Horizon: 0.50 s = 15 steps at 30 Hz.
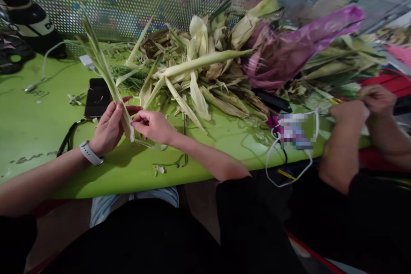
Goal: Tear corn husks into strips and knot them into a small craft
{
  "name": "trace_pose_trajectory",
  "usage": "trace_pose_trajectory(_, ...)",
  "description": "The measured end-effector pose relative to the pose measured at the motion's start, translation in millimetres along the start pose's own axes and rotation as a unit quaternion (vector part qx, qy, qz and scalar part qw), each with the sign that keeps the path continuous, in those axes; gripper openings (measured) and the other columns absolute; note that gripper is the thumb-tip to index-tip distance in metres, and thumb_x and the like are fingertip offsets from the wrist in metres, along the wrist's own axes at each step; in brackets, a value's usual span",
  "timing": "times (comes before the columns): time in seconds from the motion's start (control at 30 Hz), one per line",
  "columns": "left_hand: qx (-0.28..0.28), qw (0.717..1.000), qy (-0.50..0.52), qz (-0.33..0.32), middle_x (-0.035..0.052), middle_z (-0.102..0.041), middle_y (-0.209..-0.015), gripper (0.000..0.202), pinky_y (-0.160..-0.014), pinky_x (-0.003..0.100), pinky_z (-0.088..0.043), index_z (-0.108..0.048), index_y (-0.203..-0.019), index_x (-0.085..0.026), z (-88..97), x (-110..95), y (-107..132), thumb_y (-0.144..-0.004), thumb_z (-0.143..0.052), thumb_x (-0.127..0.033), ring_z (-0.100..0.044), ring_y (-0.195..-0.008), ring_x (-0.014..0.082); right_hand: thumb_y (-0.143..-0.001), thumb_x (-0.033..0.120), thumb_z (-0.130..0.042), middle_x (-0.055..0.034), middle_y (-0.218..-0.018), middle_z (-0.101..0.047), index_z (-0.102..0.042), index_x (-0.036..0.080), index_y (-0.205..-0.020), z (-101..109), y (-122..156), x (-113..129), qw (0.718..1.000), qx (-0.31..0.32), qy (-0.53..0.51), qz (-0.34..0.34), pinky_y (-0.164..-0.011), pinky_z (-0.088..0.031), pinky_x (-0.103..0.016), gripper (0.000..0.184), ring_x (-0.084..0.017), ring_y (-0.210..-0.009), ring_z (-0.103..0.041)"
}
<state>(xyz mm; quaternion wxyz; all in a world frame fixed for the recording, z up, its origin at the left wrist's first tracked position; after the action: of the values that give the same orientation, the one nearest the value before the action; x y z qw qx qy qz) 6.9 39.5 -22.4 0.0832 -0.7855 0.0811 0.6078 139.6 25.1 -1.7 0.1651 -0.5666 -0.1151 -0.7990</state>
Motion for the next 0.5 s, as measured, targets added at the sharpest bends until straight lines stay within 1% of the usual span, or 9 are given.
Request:
trace_pose_trajectory(0.07, 0.001, 1.0, -0.021, -0.007, 0.0069, -0.072, -0.113, 0.045, -0.081, 0.03, -0.061, -0.052, -0.133, -0.026, 1.3, 0, 0, -0.097, -0.048, -0.052, -0.071, -0.101, 0.0187, -0.088, 0.028, -0.062, 0.0019, -0.069, -0.064, -0.063, 0.016, -0.087, 0, -1, 0, 0.999, 0.009, -0.03, -0.01, -0.049, -0.044, -0.02, 0.012, -0.007, -0.052, -0.055)
trace_pose_trajectory(0.17, -0.005, 0.999, -0.036, -0.018, 0.0065, -0.072, -0.113, 0.046, -0.083, 0.028, -0.06, -0.052, -0.137, -0.026, 3.5, -1, -1, -0.097, -0.05, -0.049, -0.071, -0.101, 0.018, -0.087, 0.025, -0.064, 0.0033, -0.067, -0.062, -0.062, 0.016, -0.085, 2, -2, 3, 0.998, 0.013, -0.049, -0.023, -0.046, -0.044, -0.018, 0.009, -0.006, -0.051, -0.053)
trace_pose_trajectory(0.3, -0.012, 1.0, -0.017, -0.018, 0.0062, -0.073, -0.113, 0.046, -0.08, 0.026, -0.06, -0.051, -0.139, -0.028, 3.3, -1, -1, -0.097, -0.052, -0.046, -0.071, -0.098, 0.0172, -0.089, 0.023, -0.063, 0.0059, -0.058, -0.057, -0.06, 0.016, -0.085, -6, -4, -1, 0.981, 0.083, -0.15, -0.088, -0.042, -0.044, -0.017, 0.008, -0.006, -0.045, -0.05)
trace_pose_trajectory(0.33, -0.01, 1.0, -0.004, -0.013, 0.0062, -0.073, -0.113, 0.047, -0.078, 0.026, -0.061, -0.05, -0.14, -0.028, 2.0, -1, 0, -0.097, -0.052, -0.046, -0.071, -0.097, 0.0171, -0.089, 0.023, -0.063, 0.0063, -0.057, -0.057, -0.06, 0.016, -0.085, -7, -5, -3, 0.977, 0.091, -0.168, -0.09, -0.042, -0.043, -0.017, 0.008, -0.005, -0.044, -0.049)
trace_pose_trajectory(0.4, 0.002, 1.0, 0.028, 0.007, 0.0065, -0.073, -0.112, 0.05, -0.075, 0.026, -0.061, -0.047, -0.143, -0.028, -2.4, -1, 2, -0.097, -0.053, -0.046, -0.072, -0.094, 0.0172, -0.087, 0.023, -0.066, 0.0066, -0.057, -0.056, -0.059, 0.016, -0.083, -10, -7, -7, 0.977, 0.092, -0.177, -0.075, -0.041, -0.044, -0.016, 0.01, -0.005, -0.044, -0.049)
trace_pose_trajectory(0.5, 0.013, 0.996, 0.081, 0.039, 0.008, -0.075, -0.108, 0.054, -0.073, 0.027, -0.062, -0.045, -0.145, -0.025, -9.2, -1, 6, -0.096, -0.055, -0.047, -0.072, -0.09, 0.018, -0.086, 0.019, -0.068, 0.0054, -0.061, -0.058, -0.06, 0.015, -0.081, -12, -8, -10, 0.986, 0.082, -0.137, -0.044, -0.043, -0.046, -0.016, 0.01, -0.005, -0.047, -0.052)
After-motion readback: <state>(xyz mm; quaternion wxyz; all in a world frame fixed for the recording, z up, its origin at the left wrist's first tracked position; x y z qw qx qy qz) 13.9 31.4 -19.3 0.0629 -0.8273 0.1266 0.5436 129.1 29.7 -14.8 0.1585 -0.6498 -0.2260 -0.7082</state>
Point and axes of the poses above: each hand's wrist, its own y-axis away from the middle knuckle, its own z-axis out of the back of the hand, x = y × z, the point moved 5 cm from there along -y, towards the middle knuckle
